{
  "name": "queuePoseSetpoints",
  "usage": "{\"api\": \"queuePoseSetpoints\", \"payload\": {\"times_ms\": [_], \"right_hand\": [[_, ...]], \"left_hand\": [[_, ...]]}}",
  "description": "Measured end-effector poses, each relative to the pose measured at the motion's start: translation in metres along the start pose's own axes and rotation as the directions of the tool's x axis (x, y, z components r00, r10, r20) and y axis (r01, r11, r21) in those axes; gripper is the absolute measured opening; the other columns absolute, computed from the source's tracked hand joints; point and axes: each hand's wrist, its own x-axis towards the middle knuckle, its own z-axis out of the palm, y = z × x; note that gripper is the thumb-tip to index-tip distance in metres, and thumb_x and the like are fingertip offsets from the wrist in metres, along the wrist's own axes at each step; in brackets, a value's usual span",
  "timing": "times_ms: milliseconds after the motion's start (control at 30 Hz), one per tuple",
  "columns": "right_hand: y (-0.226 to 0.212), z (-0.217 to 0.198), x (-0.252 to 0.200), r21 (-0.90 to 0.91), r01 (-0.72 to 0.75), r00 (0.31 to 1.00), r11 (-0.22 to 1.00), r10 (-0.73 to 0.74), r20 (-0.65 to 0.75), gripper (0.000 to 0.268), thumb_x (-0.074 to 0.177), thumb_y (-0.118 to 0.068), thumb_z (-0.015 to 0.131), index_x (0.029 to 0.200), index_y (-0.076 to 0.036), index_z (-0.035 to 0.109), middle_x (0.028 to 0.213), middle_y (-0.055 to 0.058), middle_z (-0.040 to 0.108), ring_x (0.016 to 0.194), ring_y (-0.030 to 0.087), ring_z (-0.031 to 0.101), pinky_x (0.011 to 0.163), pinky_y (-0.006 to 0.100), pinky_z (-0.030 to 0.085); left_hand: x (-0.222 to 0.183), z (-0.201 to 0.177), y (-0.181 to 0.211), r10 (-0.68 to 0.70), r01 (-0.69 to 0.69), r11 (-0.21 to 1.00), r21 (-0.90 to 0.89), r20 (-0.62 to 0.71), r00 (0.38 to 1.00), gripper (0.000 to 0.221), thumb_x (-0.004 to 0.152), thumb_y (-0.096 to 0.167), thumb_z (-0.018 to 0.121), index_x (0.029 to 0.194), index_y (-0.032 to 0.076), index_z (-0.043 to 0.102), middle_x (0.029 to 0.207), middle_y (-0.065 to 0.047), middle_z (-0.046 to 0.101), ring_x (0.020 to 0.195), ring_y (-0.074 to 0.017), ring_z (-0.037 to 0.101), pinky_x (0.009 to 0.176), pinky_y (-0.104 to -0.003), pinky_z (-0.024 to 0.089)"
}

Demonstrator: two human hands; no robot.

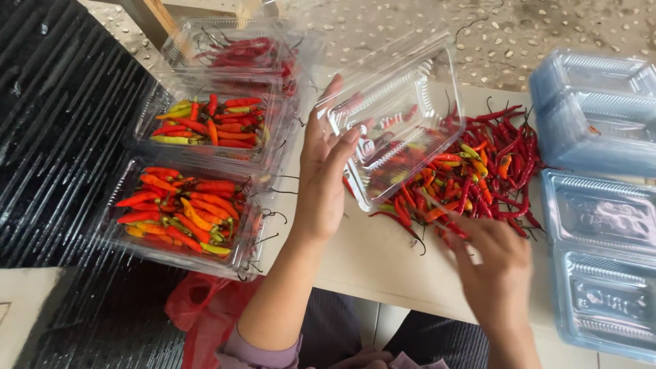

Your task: The person sorts red and yellow chili peppers from a pile into plastic containers by hand.

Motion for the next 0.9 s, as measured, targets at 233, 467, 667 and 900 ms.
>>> {"api": "queuePoseSetpoints", "payload": {"times_ms": [233, 467, 667, 900], "right_hand": [[0.013, -0.029, -0.016, -0.275, 0.028, 0.999, 0.961, -0.016, 0.045, 0.022, 0.09, -0.023, 0.08, 0.112, -0.025, 0.079, 0.097, -0.003, 0.066, 0.091, 0.021, 0.065, 0.081, 0.038, 0.04], [0.051, -0.046, -0.034, -0.456, -0.113, 0.993, 0.883, 0.088, -0.076, 0.024, 0.096, -0.023, 0.087, 0.119, -0.026, 0.084, 0.101, -0.003, 0.07, 0.092, 0.019, 0.067, 0.087, 0.041, 0.044], [0.061, -0.055, -0.043, -0.516, -0.247, 0.969, 0.82, 0.198, -0.149, 0.026, 0.105, -0.029, 0.083, 0.13, -0.024, 0.085, 0.103, -0.005, 0.07, 0.077, 0.018, 0.063, 0.094, 0.042, 0.041], [0.029, -0.027, -0.014, -0.284, -0.121, 0.989, 0.951, 0.092, -0.114, 0.027, 0.097, -0.015, 0.079, 0.125, -0.016, 0.079, 0.107, 0.005, 0.071, 0.097, 0.02, 0.066, 0.091, 0.042, 0.04]], "left_hand": [[0.006, -0.022, -0.026, 0.018, -0.015, 0.999, 0.03, -0.081, 0.997, 0.056, 0.1, 0.014, 0.048, 0.154, 0.003, 0.041, 0.162, -0.015, 0.043, 0.156, -0.0266, 0.036, 0.131, -0.043, 0.028], [0.008, -0.044, -0.068, -0.141, 0.134, 0.99, -0.049, -0.164, 0.976, 0.061, 0.086, 0.021, 0.049, 0.146, 0.01, 0.051, 0.142, -0.019, 0.058, 0.137, -0.0259, 0.053, 0.101, -0.038, 0.052], [0.008, -0.063, -0.102, -0.243, 0.189, 0.929, -0.317, -0.142, 0.96, 0.046, 0.089, 0.027, 0.048, 0.133, 0.014, 0.056, 0.142, -0.01, 0.057, 0.113, -0.0262, 0.064, 0.091, -0.052, 0.058], [0.005, -0.057, -0.104, -0.231, 0.23, 0.934, -0.273, 0.028, 0.973, 0.047, 0.096, 0.034, 0.05, 0.136, 0.009, 0.054, 0.143, -0.018, 0.06, 0.111, -0.0263, 0.067, 0.086, -0.041, 0.061]]}}
